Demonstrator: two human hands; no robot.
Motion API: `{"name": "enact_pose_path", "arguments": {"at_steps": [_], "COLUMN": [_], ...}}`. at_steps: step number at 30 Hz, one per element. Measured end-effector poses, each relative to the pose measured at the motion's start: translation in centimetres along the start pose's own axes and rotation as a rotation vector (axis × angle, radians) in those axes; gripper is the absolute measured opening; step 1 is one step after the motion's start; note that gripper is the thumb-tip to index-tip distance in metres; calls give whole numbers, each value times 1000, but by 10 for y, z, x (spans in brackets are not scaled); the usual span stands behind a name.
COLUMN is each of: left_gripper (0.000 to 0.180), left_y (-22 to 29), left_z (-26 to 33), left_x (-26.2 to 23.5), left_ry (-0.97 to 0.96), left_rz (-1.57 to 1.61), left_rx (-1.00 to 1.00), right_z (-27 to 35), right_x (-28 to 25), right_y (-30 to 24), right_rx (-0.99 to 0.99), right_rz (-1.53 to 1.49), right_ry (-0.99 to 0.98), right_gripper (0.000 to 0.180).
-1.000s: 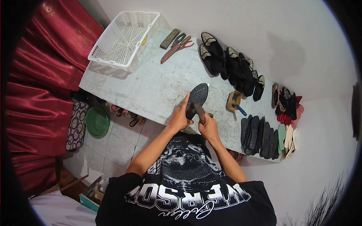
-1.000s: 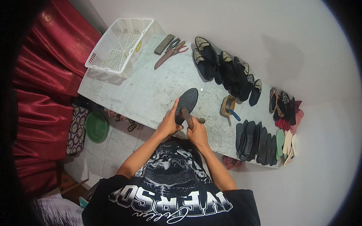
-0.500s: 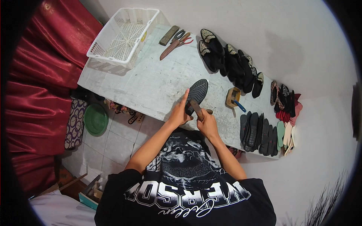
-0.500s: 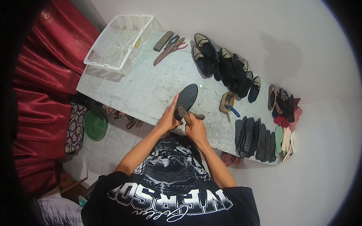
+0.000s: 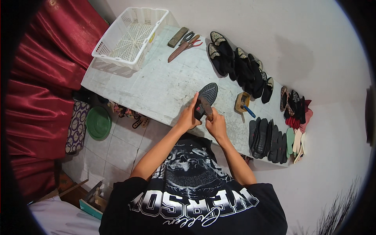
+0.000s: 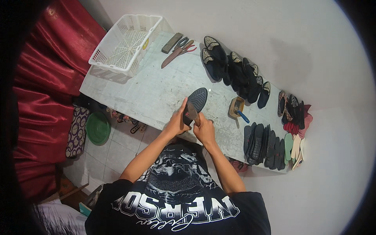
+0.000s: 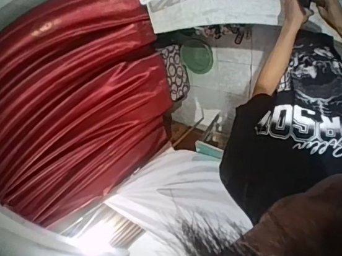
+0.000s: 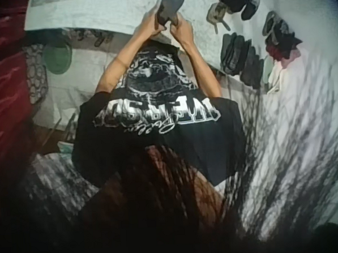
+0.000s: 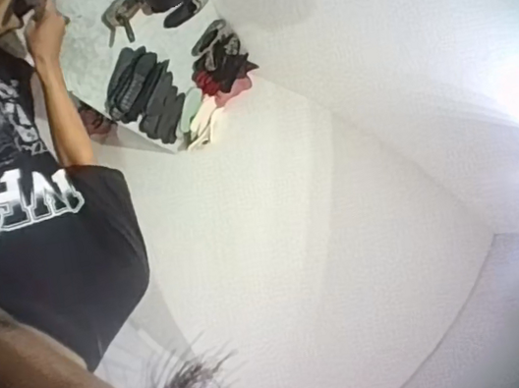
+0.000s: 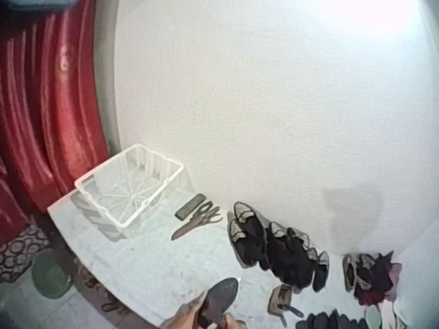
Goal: Hammer the sole of a shoe to ensure proper adhesion and finishing.
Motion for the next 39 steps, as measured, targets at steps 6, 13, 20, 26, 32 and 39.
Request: {"name": "enact_pose_path", "arguments": {"at_steps": [6, 13, 20, 26, 32, 39], "left_gripper": [140, 142, 146, 146, 147, 145], "left_y": [-6, -13, -11, -12, -10, -10], "left_z": [1, 0, -1, 0, -1, -4], "left_x": [2, 4, 7, 4, 6, 4], "left_ry": [-15, -14, -46, -30, -79, -99], "left_rz": [-56, -51, -119, -117, -113, -67], "left_rx": [-92, -113, -148, -128, -188, -202], "right_z": [-13, -30, -61, -56, -54, -29], "right_x": [-6, -8, -46, -52, -60, -47], "right_y": [2, 0, 3, 14, 22, 24], "right_rx": [36, -5, -7, 23, 61, 150], "right_rz": [10, 66, -8, -56, -37, -126], "right_ry": [-8, -10, 104, 201, 246, 181], "right_gripper": [26, 25, 20, 17, 17, 26]}}
Point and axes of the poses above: each hand's wrist, its own z-axis away from the middle knuckle, its own x-axis out of the palm, y = z × x, the point moved 9 cm from there along -z, towards the middle knuckle, and after that the axes turned 2 degrees about y, right-handed, at the moved point
